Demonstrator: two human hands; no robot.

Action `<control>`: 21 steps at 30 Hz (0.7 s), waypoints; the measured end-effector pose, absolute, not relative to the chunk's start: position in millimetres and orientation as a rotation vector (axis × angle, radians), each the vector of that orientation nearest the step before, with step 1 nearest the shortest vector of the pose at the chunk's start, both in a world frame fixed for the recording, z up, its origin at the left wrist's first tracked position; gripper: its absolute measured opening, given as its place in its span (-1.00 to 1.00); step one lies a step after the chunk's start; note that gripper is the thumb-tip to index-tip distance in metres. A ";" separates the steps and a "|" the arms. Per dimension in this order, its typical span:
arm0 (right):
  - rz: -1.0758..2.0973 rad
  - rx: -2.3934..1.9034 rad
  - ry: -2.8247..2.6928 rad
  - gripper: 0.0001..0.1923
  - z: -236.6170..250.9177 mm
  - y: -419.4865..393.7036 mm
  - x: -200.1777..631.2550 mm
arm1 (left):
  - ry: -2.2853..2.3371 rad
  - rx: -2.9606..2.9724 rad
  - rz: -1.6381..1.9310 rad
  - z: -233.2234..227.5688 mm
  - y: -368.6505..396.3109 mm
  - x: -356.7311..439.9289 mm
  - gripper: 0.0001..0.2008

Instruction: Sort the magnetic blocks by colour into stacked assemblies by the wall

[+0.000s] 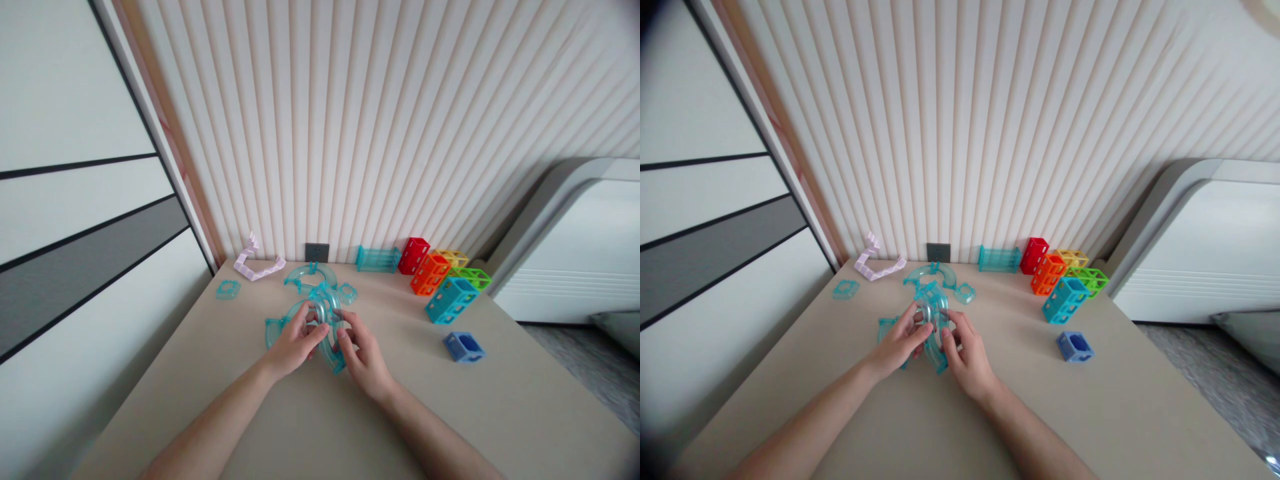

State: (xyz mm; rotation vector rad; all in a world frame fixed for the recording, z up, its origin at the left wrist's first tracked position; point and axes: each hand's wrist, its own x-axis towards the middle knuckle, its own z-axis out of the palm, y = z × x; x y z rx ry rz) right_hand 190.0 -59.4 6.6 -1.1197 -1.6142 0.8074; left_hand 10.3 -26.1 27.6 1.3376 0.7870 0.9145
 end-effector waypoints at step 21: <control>1.225 -0.880 -1.310 -0.38 8.6 -46.4 186.9 | 0.766 0.981 1.230 35.7 -19.9 10.7 -0.59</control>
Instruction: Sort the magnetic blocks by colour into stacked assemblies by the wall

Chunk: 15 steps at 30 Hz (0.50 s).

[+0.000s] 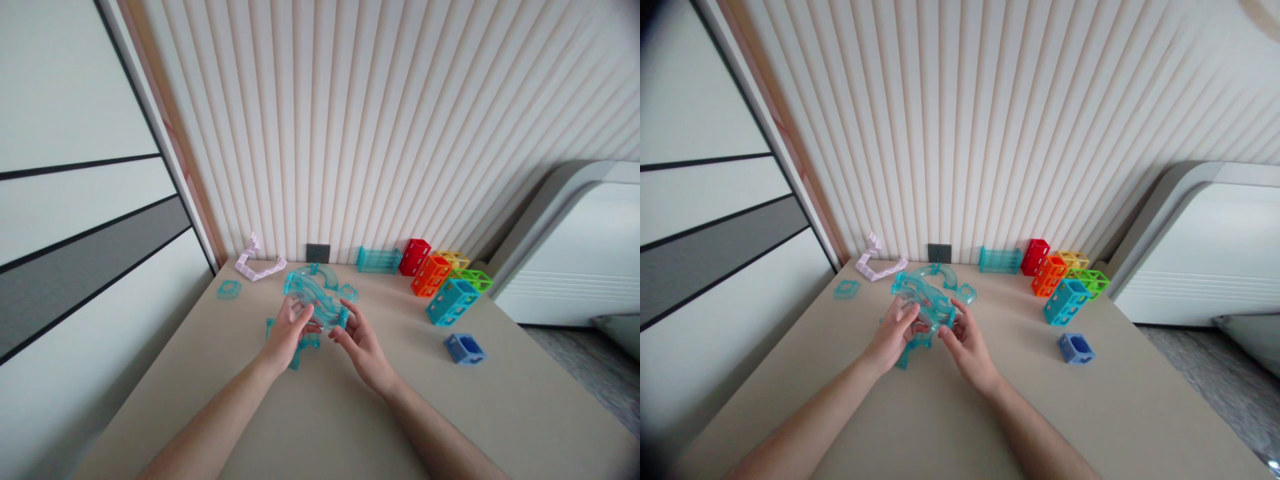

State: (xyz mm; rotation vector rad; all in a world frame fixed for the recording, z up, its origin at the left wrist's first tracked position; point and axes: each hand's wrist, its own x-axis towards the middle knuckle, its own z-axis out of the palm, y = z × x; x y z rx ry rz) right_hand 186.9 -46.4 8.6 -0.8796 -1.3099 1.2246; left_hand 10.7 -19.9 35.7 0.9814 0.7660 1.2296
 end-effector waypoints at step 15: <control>0.928 -1.053 -1.479 -0.30 10.8 -36.3 206.5 | 0.893 0.790 1.552 32.2 -3.9 4.3 -0.40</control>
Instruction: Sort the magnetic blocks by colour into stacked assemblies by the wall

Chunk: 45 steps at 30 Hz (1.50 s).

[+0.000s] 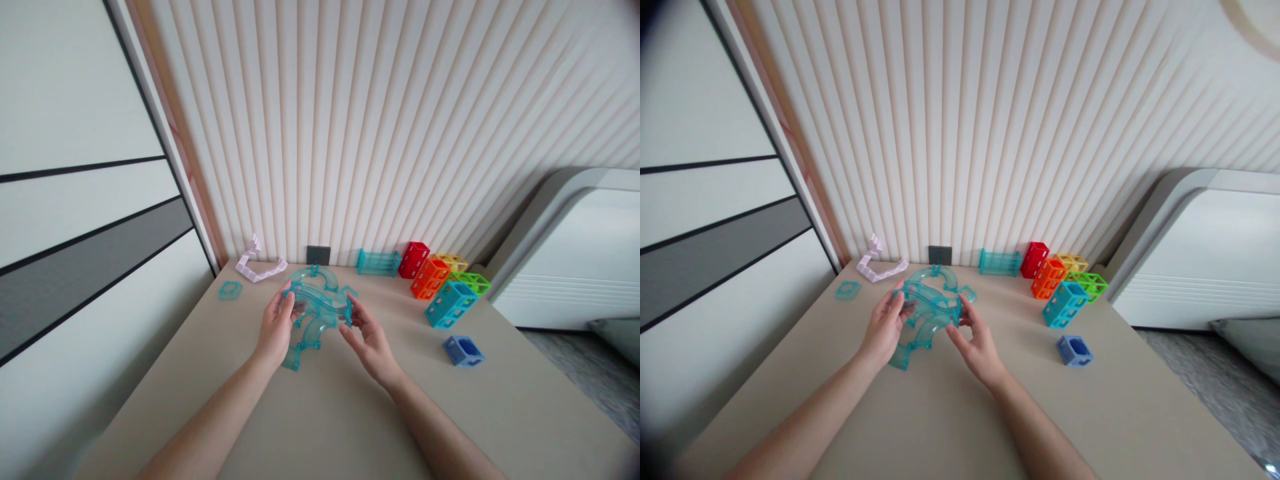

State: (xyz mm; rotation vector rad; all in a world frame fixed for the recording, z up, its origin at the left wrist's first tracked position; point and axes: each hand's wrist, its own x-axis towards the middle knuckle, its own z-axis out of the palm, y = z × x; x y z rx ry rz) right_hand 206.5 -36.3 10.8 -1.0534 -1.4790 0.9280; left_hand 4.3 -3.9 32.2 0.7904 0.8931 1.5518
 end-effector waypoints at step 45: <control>0.147 -2.032 -1.206 -0.32 -6.8 -7.9 291.3 | 1.061 0.972 1.358 22.6 -1.8 3.2 -0.66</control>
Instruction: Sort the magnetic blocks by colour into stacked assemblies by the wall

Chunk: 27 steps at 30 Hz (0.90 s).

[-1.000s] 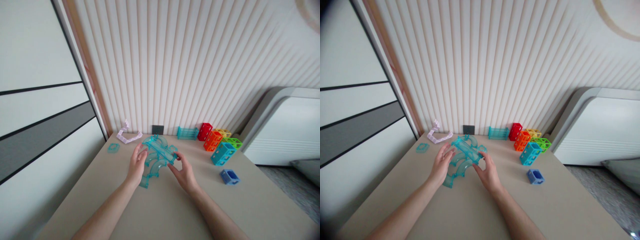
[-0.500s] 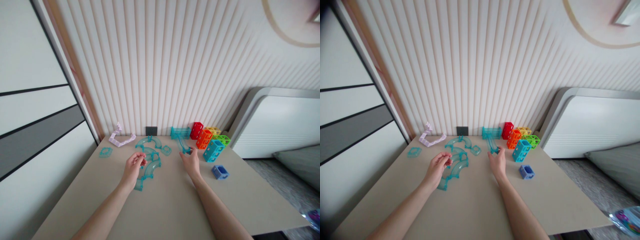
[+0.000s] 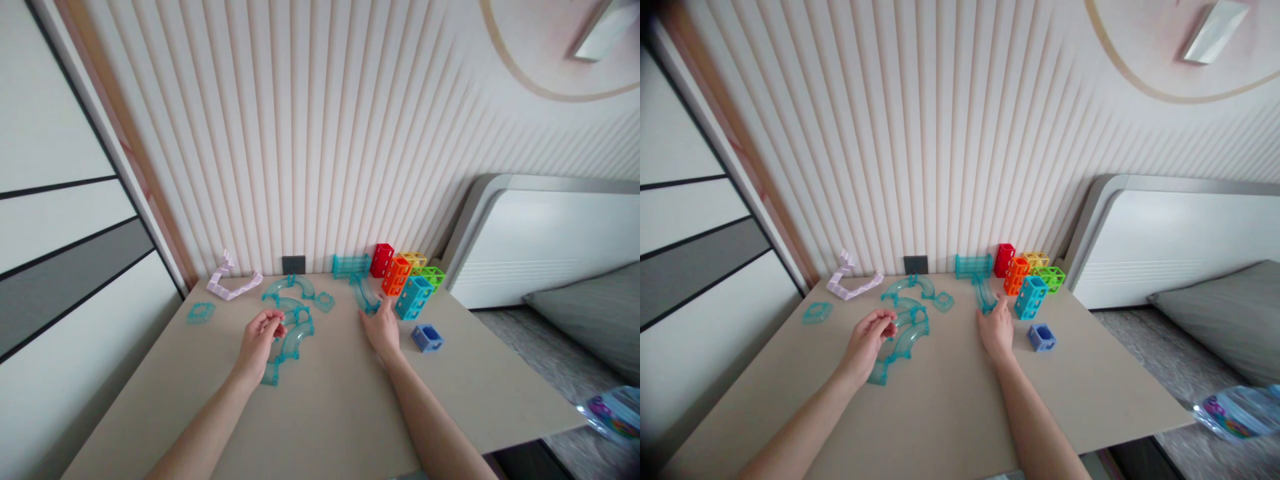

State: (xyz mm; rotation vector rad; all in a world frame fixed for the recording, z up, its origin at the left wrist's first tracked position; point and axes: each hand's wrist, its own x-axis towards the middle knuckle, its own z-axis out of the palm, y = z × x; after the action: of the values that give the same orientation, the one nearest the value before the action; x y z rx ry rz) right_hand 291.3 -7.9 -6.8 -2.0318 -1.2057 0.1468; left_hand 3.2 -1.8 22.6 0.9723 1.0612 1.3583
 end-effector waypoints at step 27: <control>-0.448 -2.211 -1.765 -0.57 -2.8 -1.9 286.9 | 1.020 0.980 1.277 18.8 -4.4 6.0 -0.65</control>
State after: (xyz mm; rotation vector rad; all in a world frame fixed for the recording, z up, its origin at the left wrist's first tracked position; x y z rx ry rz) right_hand 286.9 -1.9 -2.8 -2.2110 -1.7651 -0.4476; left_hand 6.0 -4.4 18.8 0.9796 1.0205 1.2771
